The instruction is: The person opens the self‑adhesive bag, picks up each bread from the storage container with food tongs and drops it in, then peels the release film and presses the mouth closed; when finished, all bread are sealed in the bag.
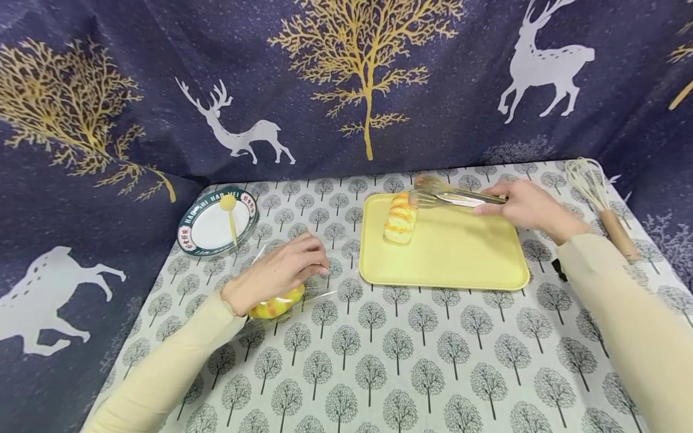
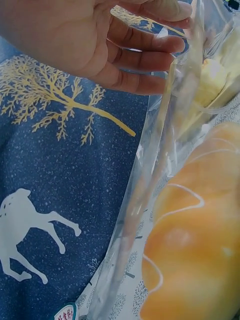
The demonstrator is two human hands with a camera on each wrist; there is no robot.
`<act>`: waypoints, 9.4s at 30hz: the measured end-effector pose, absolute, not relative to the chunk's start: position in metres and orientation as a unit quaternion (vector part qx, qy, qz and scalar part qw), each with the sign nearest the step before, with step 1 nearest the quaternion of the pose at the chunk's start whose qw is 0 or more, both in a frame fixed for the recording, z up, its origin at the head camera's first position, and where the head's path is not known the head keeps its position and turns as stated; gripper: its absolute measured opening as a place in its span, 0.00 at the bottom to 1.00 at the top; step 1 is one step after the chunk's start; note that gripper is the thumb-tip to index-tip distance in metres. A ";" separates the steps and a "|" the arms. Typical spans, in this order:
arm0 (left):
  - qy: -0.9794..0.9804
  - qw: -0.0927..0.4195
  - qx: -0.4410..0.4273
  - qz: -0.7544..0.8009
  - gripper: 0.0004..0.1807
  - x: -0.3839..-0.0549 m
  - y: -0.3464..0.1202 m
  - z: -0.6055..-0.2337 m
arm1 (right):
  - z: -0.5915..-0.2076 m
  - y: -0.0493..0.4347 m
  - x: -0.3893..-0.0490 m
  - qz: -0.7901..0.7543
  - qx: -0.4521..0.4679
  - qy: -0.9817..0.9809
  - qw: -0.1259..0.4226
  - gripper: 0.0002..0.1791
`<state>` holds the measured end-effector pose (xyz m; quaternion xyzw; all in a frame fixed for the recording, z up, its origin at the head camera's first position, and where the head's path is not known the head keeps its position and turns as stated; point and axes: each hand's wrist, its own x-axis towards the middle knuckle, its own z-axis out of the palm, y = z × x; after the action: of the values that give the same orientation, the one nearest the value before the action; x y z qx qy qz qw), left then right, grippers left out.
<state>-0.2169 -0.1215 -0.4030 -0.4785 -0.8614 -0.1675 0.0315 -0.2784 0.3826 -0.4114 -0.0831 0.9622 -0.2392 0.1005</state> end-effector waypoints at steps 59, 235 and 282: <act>-0.864 0.013 -0.474 -0.167 0.05 -0.215 -0.118 -0.398 | -0.427 0.390 -0.253 -0.126 -0.168 0.977 -0.015 0.36; -0.854 0.074 -0.496 -0.136 0.02 -0.206 -0.108 -0.400 | -0.433 0.339 -0.135 -0.172 -0.121 0.976 -0.058 0.36; -0.855 0.063 -0.495 -0.139 0.03 -0.209 -0.111 -0.407 | -0.437 0.438 -0.133 -0.237 0.135 0.962 0.012 0.56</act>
<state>-0.2088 -0.1113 -0.4074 -0.4951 -0.8554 -0.1387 0.0634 -0.1328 0.4381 -0.4370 0.1354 0.9620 -0.2366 0.0123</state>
